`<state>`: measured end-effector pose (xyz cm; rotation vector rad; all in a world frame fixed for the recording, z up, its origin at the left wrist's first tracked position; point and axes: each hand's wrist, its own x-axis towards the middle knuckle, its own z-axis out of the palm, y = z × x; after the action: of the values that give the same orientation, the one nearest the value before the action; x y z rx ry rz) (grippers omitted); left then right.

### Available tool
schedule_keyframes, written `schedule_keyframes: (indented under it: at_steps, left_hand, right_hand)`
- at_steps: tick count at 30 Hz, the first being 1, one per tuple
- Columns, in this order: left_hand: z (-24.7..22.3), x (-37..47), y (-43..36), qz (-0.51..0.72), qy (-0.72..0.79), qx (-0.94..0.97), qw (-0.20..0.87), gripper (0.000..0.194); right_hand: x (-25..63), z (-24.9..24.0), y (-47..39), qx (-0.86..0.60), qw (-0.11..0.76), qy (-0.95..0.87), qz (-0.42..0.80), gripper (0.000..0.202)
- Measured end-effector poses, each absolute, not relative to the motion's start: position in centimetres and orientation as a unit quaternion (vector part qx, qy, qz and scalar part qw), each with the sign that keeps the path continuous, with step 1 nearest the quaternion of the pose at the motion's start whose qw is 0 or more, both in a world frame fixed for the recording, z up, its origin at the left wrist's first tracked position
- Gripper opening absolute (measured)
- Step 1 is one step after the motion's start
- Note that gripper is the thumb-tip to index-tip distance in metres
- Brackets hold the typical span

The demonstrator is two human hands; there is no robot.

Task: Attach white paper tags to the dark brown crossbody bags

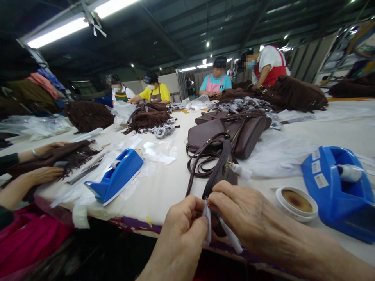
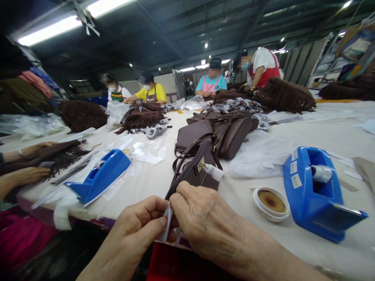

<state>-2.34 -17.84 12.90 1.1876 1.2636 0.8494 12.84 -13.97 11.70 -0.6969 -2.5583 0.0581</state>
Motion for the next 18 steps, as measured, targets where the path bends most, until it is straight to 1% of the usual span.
schedule_keyframes:
  at_steps: [2, 4, 9, 13, 18]
  left_hand:
    - [12.9, -2.4, -17.9, 0.352, 0.556, 0.529, 0.536, 0.010]
    - [12.8, -2.5, -17.9, 0.340, 0.574, 0.547, 0.505, 0.014]
    - [12.2, -2.9, -17.6, 0.336, 0.562, 0.560, 0.508, 0.014]
    - [11.8, -3.1, -17.6, 0.348, 0.580, 0.564, 0.473, 0.017]
    - [11.9, -3.0, -17.8, 0.344, 0.594, 0.570, 0.451, 0.016]
  right_hand:
    - [12.5, 11.6, -14.0, -0.262, 0.248, -0.932, 0.011, 0.018]
    - [12.3, 11.5, -13.9, -0.267, 0.250, -0.931, 0.006, 0.018]
    - [12.3, 11.7, -13.7, -0.266, 0.234, -0.935, 0.010, 0.016]
    - [12.5, 12.3, -13.3, -0.266, 0.237, -0.934, 0.006, 0.019]
    - [12.5, 13.1, -12.9, -0.287, 0.186, -0.939, 0.035, 0.024]
